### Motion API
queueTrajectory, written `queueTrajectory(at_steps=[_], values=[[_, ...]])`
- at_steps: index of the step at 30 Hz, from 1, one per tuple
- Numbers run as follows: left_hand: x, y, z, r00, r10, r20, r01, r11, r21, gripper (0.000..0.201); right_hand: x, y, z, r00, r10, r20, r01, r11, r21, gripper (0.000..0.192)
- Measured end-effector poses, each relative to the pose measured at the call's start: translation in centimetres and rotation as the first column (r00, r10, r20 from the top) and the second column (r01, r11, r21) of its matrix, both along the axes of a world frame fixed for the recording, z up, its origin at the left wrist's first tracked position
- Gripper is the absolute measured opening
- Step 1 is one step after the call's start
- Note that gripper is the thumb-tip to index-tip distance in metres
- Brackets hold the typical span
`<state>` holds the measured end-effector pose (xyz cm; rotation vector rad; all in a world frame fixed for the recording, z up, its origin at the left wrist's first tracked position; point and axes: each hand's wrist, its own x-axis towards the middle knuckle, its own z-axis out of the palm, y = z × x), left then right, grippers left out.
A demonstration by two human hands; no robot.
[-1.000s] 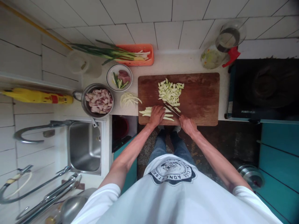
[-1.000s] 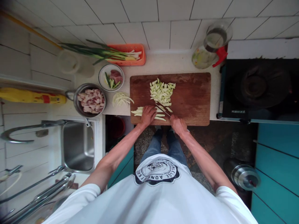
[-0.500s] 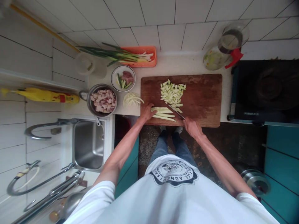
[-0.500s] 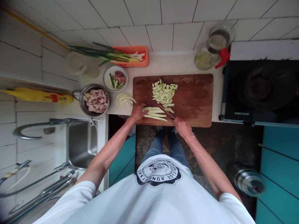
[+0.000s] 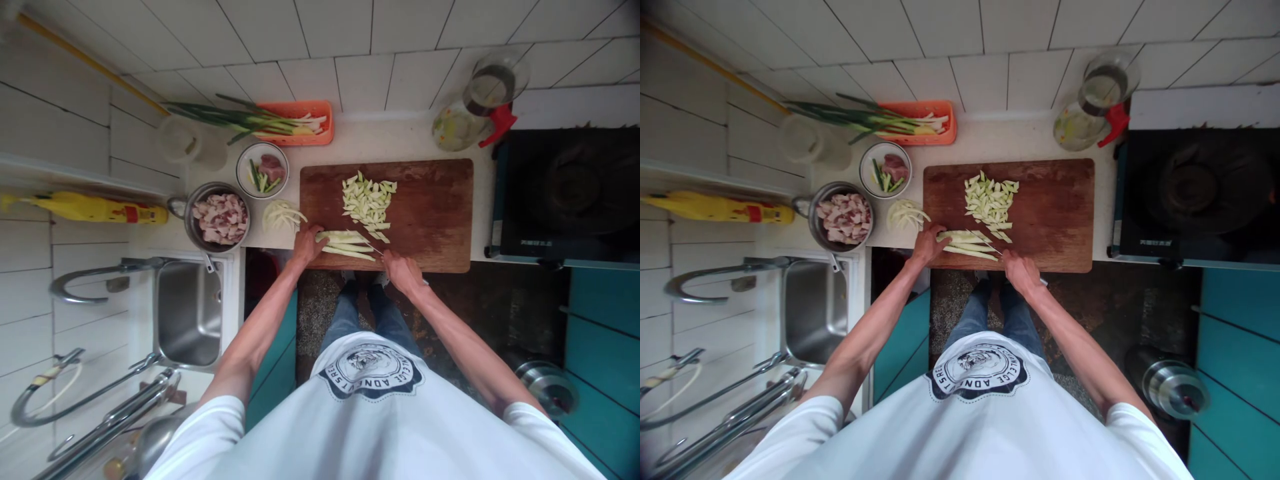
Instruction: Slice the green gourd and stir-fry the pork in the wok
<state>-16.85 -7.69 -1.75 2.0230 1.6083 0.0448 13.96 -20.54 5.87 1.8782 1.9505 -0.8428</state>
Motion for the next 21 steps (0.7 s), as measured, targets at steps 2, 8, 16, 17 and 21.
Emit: queueTrajectory(at_steps=[2, 8, 16, 17, 21], values=[[0.1, -0.2, -0.1, 1.0, 0.004, 0.003, -0.004, 1.0, 0.0, 0.03, 0.0, 0.2, -0.2, 1.0, 0.019, 0.012, -0.019, 1.0, 0.001, 0.04], [0.2, -0.4, -0.5, 0.998, -0.018, 0.055, 0.017, 1.0, 0.012, 0.026, 0.0, 0.7, -0.7, 0.999, 0.042, 0.007, -0.042, 0.999, 0.021, 0.039], [1.7, -1.1, -1.0, 0.996, -0.061, 0.058, 0.06, 0.998, 0.016, 0.02, 1.0, 0.6, -0.5, 1.0, 0.012, 0.027, -0.012, 1.0, -0.013, 0.041], [2.0, -1.1, -0.9, 0.996, -0.074, 0.049, 0.073, 0.997, 0.019, 0.021, 1.2, 0.6, -0.4, 1.0, 0.004, 0.029, -0.003, 1.0, -0.017, 0.042], [2.6, -1.1, -0.7, 0.993, -0.115, 0.026, 0.114, 0.993, 0.014, 0.023, 1.6, 0.5, 0.1, 0.999, -0.016, 0.046, 0.017, 0.999, -0.031, 0.044]])
